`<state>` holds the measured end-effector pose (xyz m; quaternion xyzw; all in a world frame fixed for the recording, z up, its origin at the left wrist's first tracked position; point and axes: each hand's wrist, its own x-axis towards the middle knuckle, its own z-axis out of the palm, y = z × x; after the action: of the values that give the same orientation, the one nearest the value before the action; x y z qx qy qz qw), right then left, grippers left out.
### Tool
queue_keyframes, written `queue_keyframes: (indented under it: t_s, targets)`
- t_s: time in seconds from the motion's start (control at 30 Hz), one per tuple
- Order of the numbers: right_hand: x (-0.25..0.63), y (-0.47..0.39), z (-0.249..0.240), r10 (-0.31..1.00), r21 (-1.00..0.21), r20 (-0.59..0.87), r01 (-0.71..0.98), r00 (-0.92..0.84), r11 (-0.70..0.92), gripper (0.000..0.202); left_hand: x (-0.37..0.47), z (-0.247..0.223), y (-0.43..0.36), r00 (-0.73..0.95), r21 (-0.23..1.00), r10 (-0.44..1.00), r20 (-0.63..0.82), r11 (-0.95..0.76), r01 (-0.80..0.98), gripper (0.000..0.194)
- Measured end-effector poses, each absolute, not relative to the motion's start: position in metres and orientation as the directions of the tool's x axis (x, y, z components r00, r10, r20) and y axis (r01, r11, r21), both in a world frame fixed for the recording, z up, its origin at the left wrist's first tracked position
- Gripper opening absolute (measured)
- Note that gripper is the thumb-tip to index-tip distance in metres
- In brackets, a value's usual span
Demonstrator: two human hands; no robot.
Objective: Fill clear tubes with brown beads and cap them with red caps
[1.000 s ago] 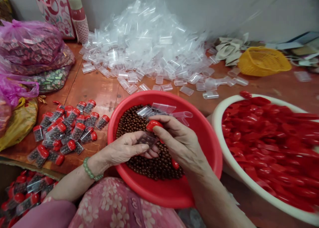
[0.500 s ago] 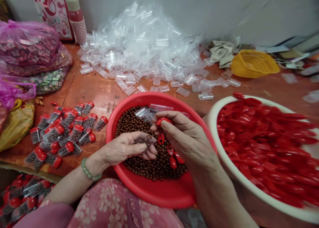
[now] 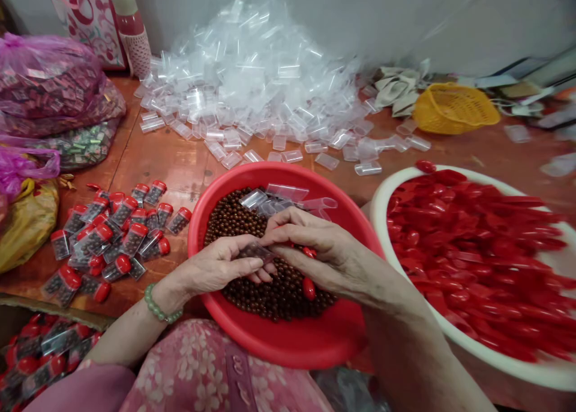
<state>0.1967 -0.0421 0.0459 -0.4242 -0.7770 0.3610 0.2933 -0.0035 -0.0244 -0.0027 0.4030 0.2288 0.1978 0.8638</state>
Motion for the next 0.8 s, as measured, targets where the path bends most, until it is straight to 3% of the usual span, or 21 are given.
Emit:
queue_keyframes:
  t_s: [0.13, 0.43, 0.53, 0.7, 0.8]
  targets:
    - [0.199, -0.038, 0.052, 0.840, -0.782, 0.060, 0.498, -0.539, 0.375, 0.015, -0.004, -0.003, -0.025, 0.810, 0.783, 0.531, -0.249, 0.603, -0.155, 0.038]
    - [0.213, -0.040, 0.056, 0.858, -0.810, -0.013, 0.509, -0.513, 0.292, 0.013, -0.003, -0.002, -0.024, 0.762, 0.804, 0.600, -0.246, 0.566, -0.185, 0.036]
    - [0.212, -0.043, 0.050, 0.942, -0.856, 0.019, 0.481, -0.336, 0.189, 0.014, -0.003, 0.000, -0.024, 0.764, 0.798, 0.599, -0.239, 0.569, -0.197, 0.034]
    - [0.179, -0.049, 0.027, 0.993, -0.969, 0.107, 0.228, 0.056, 0.092, 0.016, -0.002, -0.002, -0.025, 0.759, 0.788, 0.601, -0.250, 0.581, -0.201, 0.035]
    - [0.154, -0.053, 0.019, 0.987, -0.990, 0.088, 0.119, 0.135, 0.072, 0.014, 0.000, -0.004, -0.025, 0.753, 0.780, 0.613, -0.242, 0.584, -0.225, 0.035]
